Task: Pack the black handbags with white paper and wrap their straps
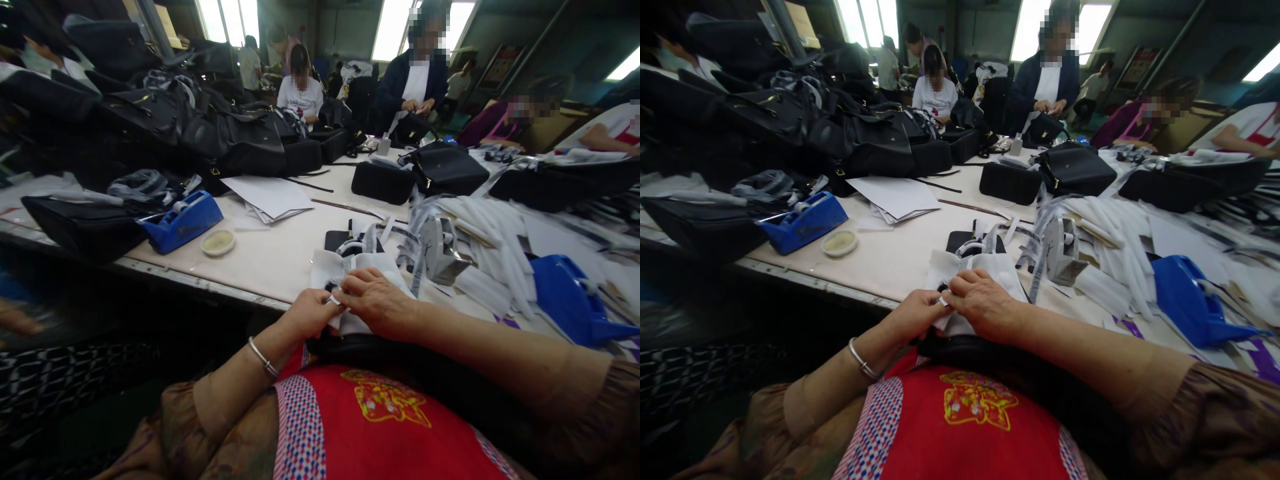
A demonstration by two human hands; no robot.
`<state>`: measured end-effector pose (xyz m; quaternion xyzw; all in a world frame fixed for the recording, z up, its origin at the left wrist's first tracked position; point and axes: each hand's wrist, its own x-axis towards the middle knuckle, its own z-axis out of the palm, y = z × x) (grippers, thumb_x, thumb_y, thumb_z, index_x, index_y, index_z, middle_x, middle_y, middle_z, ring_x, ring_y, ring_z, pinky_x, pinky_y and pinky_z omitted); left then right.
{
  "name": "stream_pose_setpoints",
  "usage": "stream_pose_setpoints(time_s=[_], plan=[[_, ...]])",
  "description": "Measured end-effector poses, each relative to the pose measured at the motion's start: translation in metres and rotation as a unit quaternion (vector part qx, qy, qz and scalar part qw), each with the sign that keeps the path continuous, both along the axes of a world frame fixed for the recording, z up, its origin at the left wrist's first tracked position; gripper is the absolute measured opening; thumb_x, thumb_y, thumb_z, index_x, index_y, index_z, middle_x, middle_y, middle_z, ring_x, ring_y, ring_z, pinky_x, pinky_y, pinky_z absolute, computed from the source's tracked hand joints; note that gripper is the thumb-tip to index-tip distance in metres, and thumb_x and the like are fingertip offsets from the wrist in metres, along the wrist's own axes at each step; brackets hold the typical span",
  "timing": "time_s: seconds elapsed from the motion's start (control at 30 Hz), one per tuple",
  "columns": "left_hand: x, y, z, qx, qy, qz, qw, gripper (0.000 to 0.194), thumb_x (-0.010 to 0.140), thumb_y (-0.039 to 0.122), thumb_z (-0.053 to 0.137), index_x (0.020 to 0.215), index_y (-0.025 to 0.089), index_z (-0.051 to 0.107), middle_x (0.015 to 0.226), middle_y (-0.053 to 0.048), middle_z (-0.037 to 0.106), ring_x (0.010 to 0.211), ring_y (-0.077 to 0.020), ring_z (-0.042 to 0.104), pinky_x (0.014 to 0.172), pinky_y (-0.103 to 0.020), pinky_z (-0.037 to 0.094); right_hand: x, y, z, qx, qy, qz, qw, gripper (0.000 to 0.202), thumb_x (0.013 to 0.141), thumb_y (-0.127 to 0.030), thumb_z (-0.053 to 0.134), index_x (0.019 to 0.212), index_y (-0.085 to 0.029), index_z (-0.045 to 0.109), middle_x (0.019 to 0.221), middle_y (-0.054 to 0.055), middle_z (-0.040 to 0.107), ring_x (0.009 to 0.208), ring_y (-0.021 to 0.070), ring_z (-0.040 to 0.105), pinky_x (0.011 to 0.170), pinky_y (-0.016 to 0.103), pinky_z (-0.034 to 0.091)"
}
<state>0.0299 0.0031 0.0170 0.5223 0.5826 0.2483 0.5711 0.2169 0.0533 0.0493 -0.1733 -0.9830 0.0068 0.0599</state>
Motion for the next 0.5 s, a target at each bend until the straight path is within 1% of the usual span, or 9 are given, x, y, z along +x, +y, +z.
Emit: stream_pose_setpoints(time_s=[0.13, 0.27, 0.33, 0.4, 0.5], plan=[[-0.0077, 0.0015, -0.0009, -0.004, -0.06, -0.023, 0.998, 0.04, 0.083, 0.053, 0.06, 0.077, 0.014, 0.062, 0.058, -0.002, 0.066, 0.034, -0.005, 0.042, 0.035, -0.017, 0.027, 0.0012, -0.0011, -0.0046, 0.022, 0.004, 0.01, 1.0, 0.027, 0.092, -0.016, 0.054, 0.118, -0.014, 0.061, 0.109, 0.014, 0.06, 0.105, 0.0281, 0.045, 0.087, 0.041, 0.033], [-0.0089, 0.0007, -0.0016, -0.004, -0.092, -0.043, 0.995, 0.044, 0.082, 0.057, 0.058, 0.077, 0.013, 0.061, 0.06, -0.003, 0.067, 0.034, -0.0054, 0.043, 0.035, -0.017, 0.027, 0.0011, 0.0002, -0.0048, 0.025, 0.011, 0.0, 1.0, 0.031, 0.091, -0.021, 0.056, 0.121, -0.013, 0.059, 0.109, 0.013, 0.06, 0.102, 0.0275, 0.045, 0.085, 0.041, 0.034], [-0.0068, 0.0001, -0.0028, -0.002, -0.083, -0.036, 0.996, 0.048, 0.082, 0.061, 0.056, 0.077, 0.013, 0.06, 0.06, -0.004, 0.066, 0.033, -0.0055, 0.042, 0.034, -0.017, 0.025, 0.0017, 0.0005, -0.0034, 0.026, 0.011, 0.0, 1.0, 0.034, 0.089, -0.026, 0.059, 0.121, -0.012, 0.059, 0.107, 0.012, 0.06, 0.098, 0.0266, 0.046, 0.083, 0.04, 0.035], [-0.005, 0.0013, -0.0049, -0.002, -0.053, -0.02, 0.998, 0.054, 0.082, 0.067, 0.054, 0.076, 0.014, 0.058, 0.057, -0.003, 0.064, 0.032, -0.0052, 0.039, 0.034, -0.017, 0.021, 0.0019, 0.0003, -0.0027, 0.029, 0.007, 0.001, 1.0, 0.036, 0.087, -0.029, 0.062, 0.118, -0.012, 0.059, 0.105, 0.011, 0.06, 0.096, 0.0261, 0.047, 0.082, 0.04, 0.037], [-0.0044, 0.0065, -0.0073, -0.01, -0.02, -0.036, 0.999, 0.059, 0.078, 0.075, 0.053, 0.075, 0.016, 0.056, 0.058, -0.002, 0.064, 0.032, -0.0054, 0.037, 0.034, -0.017, 0.021, 0.001, -0.0015, -0.0025, 0.036, -0.001, -0.011, 0.999, 0.037, 0.084, -0.03, 0.063, 0.116, -0.012, 0.06, 0.105, 0.011, 0.061, 0.093, 0.0263, 0.049, 0.08, 0.04, 0.039]])
